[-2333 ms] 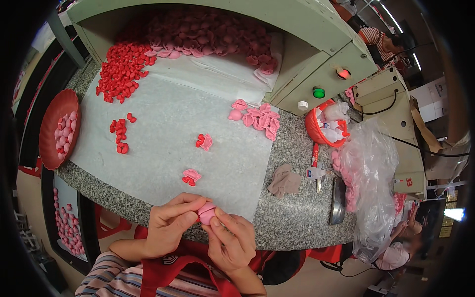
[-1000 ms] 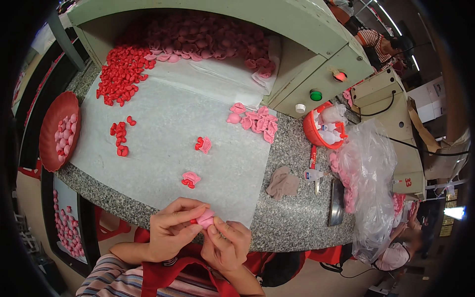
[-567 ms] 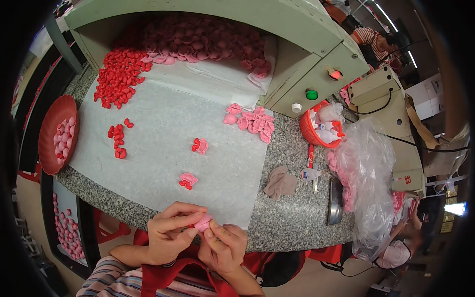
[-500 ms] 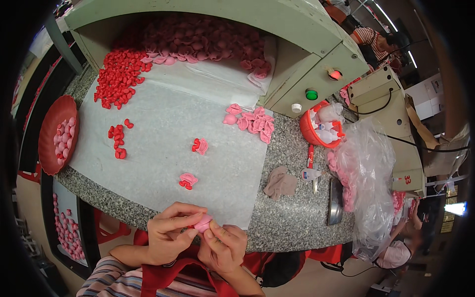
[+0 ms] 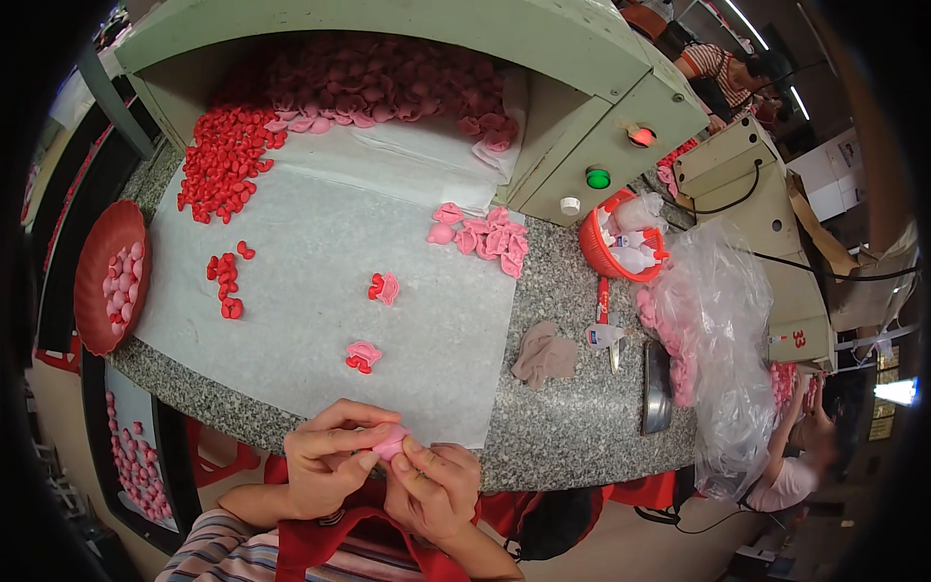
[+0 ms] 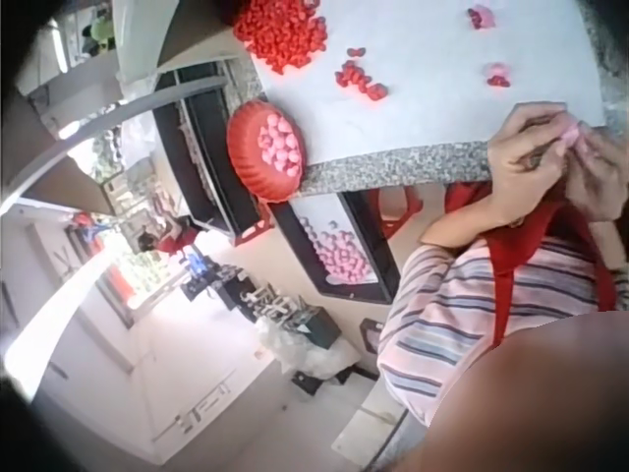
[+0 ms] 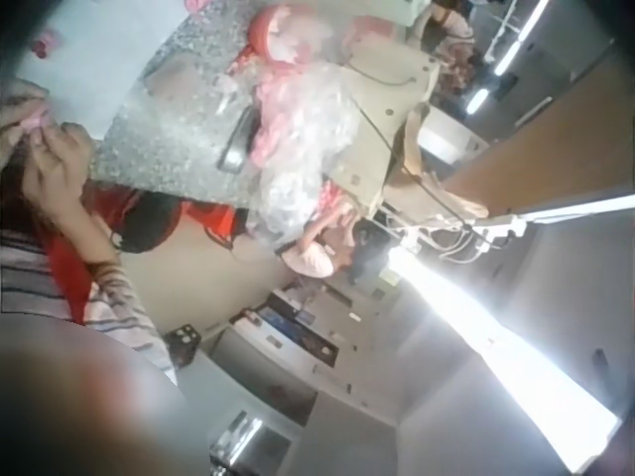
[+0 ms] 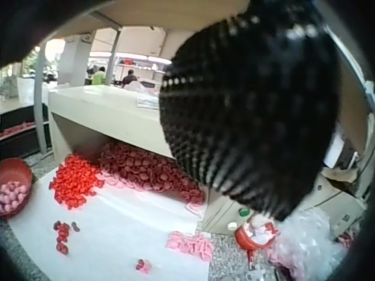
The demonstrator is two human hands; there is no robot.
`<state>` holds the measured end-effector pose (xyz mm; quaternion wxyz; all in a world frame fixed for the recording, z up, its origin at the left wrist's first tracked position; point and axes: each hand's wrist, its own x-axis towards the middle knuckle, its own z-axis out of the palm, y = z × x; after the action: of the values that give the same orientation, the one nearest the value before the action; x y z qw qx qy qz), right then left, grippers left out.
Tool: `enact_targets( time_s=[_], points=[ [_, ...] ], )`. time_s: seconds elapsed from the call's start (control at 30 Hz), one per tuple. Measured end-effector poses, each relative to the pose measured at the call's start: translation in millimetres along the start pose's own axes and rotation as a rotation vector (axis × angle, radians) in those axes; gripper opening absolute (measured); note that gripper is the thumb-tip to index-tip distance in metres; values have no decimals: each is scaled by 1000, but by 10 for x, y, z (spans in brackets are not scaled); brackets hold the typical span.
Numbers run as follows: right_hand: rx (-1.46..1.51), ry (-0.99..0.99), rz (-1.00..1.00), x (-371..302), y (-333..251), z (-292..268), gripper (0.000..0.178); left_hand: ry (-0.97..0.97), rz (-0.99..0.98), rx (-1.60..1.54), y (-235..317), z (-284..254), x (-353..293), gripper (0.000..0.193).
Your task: Assembling small pink plastic toy components by applying glue and pressing them together.
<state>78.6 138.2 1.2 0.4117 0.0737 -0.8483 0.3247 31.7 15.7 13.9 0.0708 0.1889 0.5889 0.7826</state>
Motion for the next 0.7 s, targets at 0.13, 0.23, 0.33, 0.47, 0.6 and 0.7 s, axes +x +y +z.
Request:
enact_targets(
  time_s=[0.13, 0.23, 0.33, 0.47, 0.6, 0.7],
  points=[
    [224, -169, 136, 121, 24, -102, 35, -8, -61, -53, -37, -40, 7, 27],
    [551, -185, 504, 203, 46, -167, 38, -38, -34, -131, -40, -57, 11, 26],
    [669, -341, 549, 277, 156, -206, 41, -91, -29, -150, -24, -57, 23, 25],
    [702, -397, 554, 301, 155, -222, 39, -121, -59, -189, -49, -86, 17, 26],
    [683, -398, 560, 312, 149, -217, 37, -125, -55, -207, -84, -101, 12, 26],
    [674, -390, 568, 307, 147, -215, 35, -132, -61, -211, -76, -102, 18, 26]
  ],
)
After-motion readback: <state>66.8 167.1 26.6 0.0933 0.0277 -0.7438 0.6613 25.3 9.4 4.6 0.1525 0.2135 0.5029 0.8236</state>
